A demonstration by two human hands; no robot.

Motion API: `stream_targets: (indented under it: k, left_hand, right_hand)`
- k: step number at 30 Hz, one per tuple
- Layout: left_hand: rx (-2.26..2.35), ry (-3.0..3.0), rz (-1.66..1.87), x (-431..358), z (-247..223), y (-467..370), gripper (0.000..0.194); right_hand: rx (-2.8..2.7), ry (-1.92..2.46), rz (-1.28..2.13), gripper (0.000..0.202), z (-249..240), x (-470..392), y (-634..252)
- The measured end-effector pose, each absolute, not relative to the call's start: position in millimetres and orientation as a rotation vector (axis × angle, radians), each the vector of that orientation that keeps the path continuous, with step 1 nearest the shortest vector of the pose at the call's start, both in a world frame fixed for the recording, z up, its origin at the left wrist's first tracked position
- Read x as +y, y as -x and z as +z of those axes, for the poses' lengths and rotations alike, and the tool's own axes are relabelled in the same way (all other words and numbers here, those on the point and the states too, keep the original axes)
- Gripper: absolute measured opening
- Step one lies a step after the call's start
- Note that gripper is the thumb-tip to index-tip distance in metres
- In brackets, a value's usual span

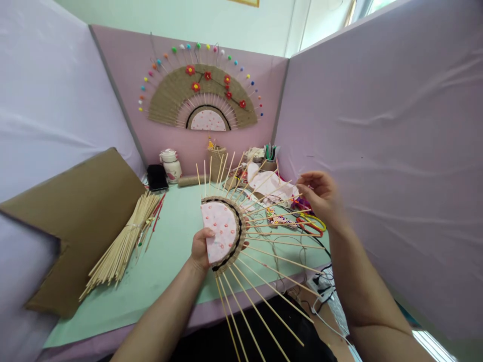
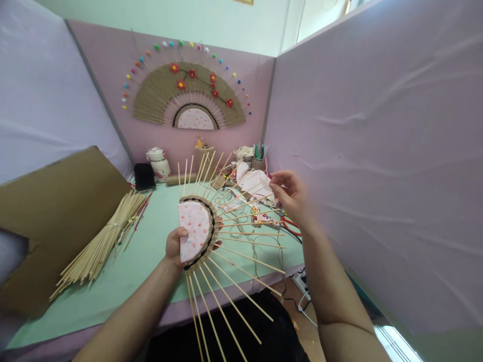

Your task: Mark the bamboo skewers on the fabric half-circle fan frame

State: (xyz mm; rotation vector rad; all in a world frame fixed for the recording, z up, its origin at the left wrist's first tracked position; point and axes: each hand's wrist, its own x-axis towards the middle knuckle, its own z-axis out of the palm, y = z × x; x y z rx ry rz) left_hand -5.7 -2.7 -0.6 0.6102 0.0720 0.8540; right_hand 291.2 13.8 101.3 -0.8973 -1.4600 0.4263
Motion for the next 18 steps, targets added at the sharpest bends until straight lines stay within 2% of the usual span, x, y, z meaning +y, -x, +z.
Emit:
stream_targets:
  k: [6, 12, 16, 18]
  left_hand:
    - [0.048, -0.610, 0.828, -3.5, -0.5, 4.4, 0.074]
    - [0.057, -0.605, 0.827, -5.3, 0.3, 5.0, 0.067]
    - [0.059, -0.591, 0.839, -7.6, 2.6, 3.6, 0.062]
    - [0.082, -0.584, 0.847, -8.0, 2.8, 3.0, 0.064]
  right_hand:
    - [-1.480, 0.884, 0.291, 0.021, 111.7, 25.2, -287.6]
    - [-1.477, 0.943, 0.448, 0.019, 87.0, 70.2, -275.3]
    - [-1.589, 1.066, 0.538, 0.014, 64.0, 92.5, -231.6]
    - [-1.671, 1.119, 0.599, 0.019, 59.2, 90.0, -208.7]
